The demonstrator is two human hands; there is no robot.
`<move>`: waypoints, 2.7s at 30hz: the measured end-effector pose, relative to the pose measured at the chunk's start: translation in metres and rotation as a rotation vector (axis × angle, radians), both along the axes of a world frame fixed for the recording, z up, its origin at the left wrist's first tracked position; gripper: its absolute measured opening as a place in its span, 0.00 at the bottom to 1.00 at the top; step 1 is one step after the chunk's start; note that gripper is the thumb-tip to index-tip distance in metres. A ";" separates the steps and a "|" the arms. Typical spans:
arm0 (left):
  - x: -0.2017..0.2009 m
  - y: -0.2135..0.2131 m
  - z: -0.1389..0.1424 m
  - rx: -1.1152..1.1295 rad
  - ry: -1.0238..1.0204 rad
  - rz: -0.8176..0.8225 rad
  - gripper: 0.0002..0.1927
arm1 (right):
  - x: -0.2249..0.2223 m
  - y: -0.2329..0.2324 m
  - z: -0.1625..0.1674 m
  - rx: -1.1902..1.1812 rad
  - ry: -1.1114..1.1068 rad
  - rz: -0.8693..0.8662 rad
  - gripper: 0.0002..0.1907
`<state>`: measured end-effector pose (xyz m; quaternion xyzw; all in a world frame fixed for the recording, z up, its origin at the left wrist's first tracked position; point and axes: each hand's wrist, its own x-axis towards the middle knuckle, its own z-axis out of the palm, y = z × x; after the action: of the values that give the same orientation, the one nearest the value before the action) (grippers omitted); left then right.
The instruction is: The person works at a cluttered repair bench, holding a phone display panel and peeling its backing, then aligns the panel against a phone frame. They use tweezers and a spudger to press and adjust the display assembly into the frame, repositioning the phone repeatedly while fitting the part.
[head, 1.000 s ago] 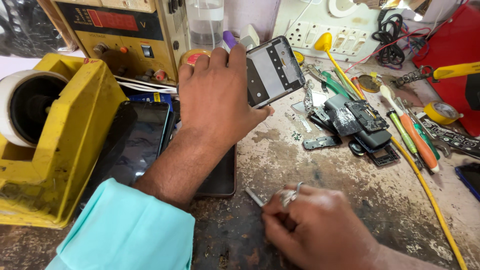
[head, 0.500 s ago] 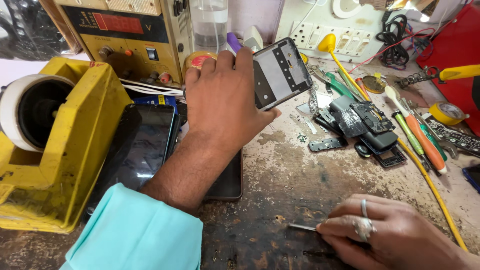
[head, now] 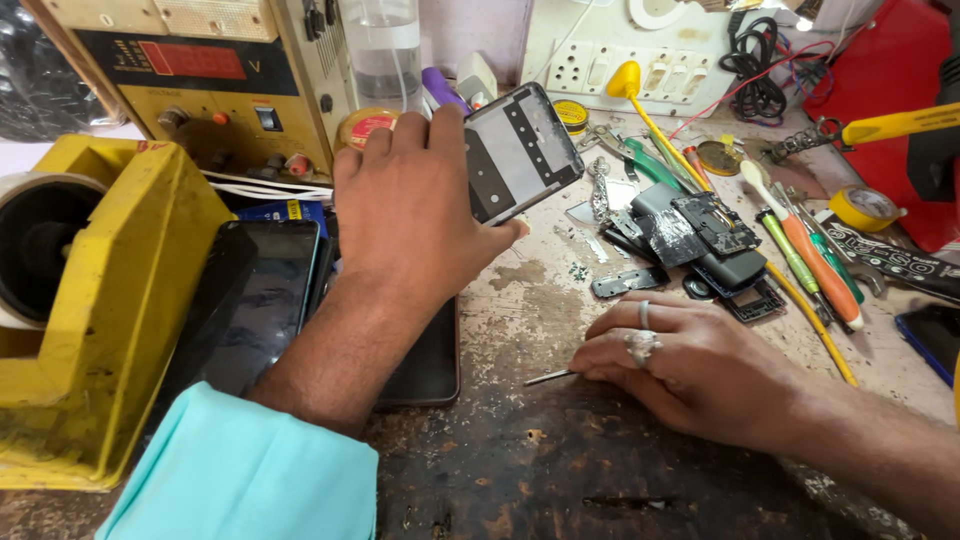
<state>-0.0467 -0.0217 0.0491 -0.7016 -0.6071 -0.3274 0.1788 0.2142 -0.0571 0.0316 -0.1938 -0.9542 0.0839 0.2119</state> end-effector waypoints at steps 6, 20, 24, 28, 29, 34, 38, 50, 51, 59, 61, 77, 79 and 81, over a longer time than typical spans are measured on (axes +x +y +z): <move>0.000 0.002 -0.002 0.039 -0.002 0.010 0.54 | 0.042 -0.016 0.014 -0.031 -0.103 0.025 0.11; 0.004 -0.002 0.003 -0.029 -0.017 0.006 0.52 | 0.000 0.002 -0.003 0.043 0.009 0.001 0.08; 0.005 -0.003 0.002 -0.033 -0.003 0.015 0.51 | -0.005 -0.020 -0.004 0.147 -0.063 0.066 0.09; 0.006 -0.003 0.002 -0.062 -0.026 0.004 0.52 | -0.015 -0.034 -0.015 -0.074 -0.041 -0.081 0.06; 0.006 -0.003 0.002 -0.063 -0.023 0.009 0.52 | -0.018 -0.034 -0.017 -0.098 -0.044 -0.142 0.07; 0.005 -0.002 0.002 -0.081 -0.015 0.014 0.51 | -0.018 -0.036 -0.019 -0.019 0.007 -0.237 0.09; 0.004 -0.002 0.000 -0.087 0.005 0.017 0.51 | -0.014 -0.033 -0.022 -0.008 0.023 -0.329 0.09; 0.005 -0.002 -0.001 -0.097 0.018 0.021 0.52 | 0.028 -0.030 -0.008 -0.304 -0.210 -0.985 0.13; 0.005 -0.001 0.000 -0.101 0.019 0.019 0.52 | 0.028 -0.031 -0.011 -0.278 -0.212 -0.971 0.13; 0.003 -0.005 0.005 -0.157 0.123 -0.060 0.56 | 0.007 -0.028 -0.029 -0.215 0.000 -0.640 0.11; 0.002 -0.006 0.007 -0.211 0.154 -0.103 0.54 | 0.011 -0.023 -0.027 -0.202 0.023 -0.662 0.11; 0.001 -0.014 0.016 -0.468 0.149 -0.406 0.59 | -0.003 0.029 0.047 -0.241 -0.238 -1.007 0.17; -0.001 -0.014 0.017 -0.428 0.145 -0.420 0.59 | -0.010 0.040 0.045 -0.367 0.017 -0.876 0.17; -0.003 -0.014 0.016 -0.371 0.147 -0.434 0.58 | -0.016 0.049 0.039 -0.503 0.226 -0.753 0.18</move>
<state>-0.0495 -0.0356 0.0654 -0.8575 -0.4779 -0.1897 0.0168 0.1984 -0.0079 0.0704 -0.5615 -0.7386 0.2503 0.2766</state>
